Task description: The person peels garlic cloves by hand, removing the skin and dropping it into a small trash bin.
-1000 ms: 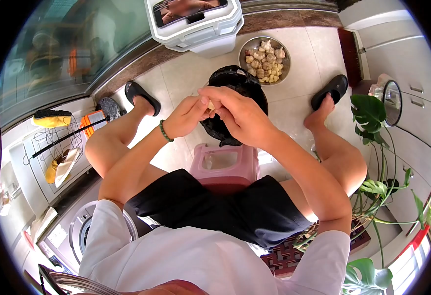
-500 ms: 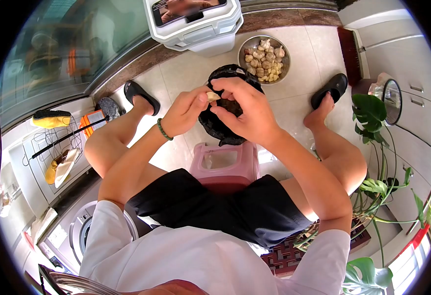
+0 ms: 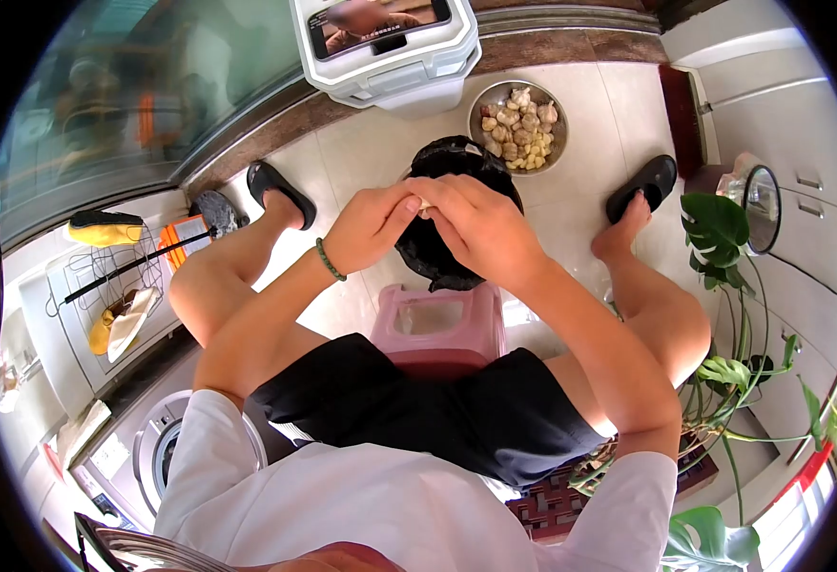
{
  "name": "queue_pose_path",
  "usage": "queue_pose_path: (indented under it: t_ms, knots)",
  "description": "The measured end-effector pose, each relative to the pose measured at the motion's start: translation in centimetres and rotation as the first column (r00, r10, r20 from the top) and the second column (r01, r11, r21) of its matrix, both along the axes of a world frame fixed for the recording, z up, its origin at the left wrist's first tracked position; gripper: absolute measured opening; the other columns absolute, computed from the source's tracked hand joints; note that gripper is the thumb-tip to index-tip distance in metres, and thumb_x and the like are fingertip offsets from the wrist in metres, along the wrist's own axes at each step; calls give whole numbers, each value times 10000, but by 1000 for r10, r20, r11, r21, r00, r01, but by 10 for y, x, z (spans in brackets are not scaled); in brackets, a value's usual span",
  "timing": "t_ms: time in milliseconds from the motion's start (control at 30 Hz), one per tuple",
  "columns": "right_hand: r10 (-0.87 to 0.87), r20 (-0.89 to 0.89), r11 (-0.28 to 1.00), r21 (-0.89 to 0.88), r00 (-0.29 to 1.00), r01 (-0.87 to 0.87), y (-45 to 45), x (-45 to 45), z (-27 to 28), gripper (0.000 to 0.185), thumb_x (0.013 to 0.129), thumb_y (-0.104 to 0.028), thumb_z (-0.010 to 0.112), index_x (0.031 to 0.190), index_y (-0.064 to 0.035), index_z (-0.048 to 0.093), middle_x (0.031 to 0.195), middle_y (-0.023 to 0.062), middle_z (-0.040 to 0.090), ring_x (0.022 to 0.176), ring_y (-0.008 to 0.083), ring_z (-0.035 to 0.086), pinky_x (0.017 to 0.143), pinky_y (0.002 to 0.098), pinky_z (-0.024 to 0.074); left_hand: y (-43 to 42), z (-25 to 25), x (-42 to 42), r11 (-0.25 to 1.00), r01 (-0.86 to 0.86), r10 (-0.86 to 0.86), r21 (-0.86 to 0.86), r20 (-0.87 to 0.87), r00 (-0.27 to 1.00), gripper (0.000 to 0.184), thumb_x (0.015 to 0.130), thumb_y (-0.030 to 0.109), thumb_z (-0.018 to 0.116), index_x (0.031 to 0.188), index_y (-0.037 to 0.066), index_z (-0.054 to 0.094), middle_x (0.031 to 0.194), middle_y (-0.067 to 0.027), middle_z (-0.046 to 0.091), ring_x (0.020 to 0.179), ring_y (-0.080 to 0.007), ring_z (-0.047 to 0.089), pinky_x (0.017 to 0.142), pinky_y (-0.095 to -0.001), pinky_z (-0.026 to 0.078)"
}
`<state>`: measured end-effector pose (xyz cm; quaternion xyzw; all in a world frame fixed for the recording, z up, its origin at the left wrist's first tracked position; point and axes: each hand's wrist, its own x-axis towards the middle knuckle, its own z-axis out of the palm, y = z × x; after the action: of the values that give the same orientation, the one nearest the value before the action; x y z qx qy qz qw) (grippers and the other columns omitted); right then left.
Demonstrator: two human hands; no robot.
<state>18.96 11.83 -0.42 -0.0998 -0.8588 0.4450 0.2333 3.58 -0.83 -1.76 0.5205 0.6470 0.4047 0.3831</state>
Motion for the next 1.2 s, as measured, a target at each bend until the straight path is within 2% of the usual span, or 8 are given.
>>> queue_pose_path:
  t_ms: [67,400,567,800,967,1067,1200]
  knots:
    - [40,35,998,46,999,-42,0,-1,0,399,807,48,619,1181,-84,573,940,99,616,850,297,602,715,388,509,0,-1,0,1000,19,-18,7,-88,996,249,1010,245,451,1074,63,609,836,-143,670,769,-369,632,679,-419,496]
    - [79,69,997,-7,994,-79,1,-2,3,407,807,46,617,1190,-80,564,963,100,612,876,313,598,757,406,505,-1,2,0,999,27,-31,-31,-122,992,283,1020,266,420,1111,64,596,846,-156,670,777,-388,626,687,-443,492]
    - [70,35,997,25,997,-70,2,-2,0,423,799,67,605,1194,-81,565,977,104,620,877,315,602,760,404,509,0,4,0,999,15,-16,-38,-26,1000,302,1027,263,409,1088,42,606,857,-165,673,786,-389,628,697,-436,493]
    - [100,23,995,12,995,-100,2,-3,-2,433,783,78,599,1186,-75,565,961,106,612,867,315,601,754,400,510,-1,4,1,999,0,0,-32,9,1000,301,1027,251,419,1098,33,614,856,-172,672,799,-384,635,718,-419,499]
    - [66,9,997,29,998,-67,0,-4,-2,455,760,102,585,1180,-71,566,944,103,599,870,304,601,744,394,508,0,1,1,1000,-10,11,-28,61,998,293,1029,242,419,1012,17,606,823,-166,664,774,-376,631,702,-409,491]
    - [101,49,995,18,994,-102,1,-3,-2,461,749,109,582,1174,-68,565,920,101,583,869,301,597,741,393,507,0,-4,1,1000,-15,16,-13,70,997,290,1030,235,417,982,13,598,818,-164,660,772,-373,630,699,-403,488]
    - [102,46,994,27,994,-103,1,-4,-1,474,743,116,577,1180,-66,561,901,99,568,864,298,593,742,392,507,0,-4,1,1000,-13,13,-5,102,995,284,1029,231,419,991,14,600,827,-166,661,780,-373,631,704,-397,489]
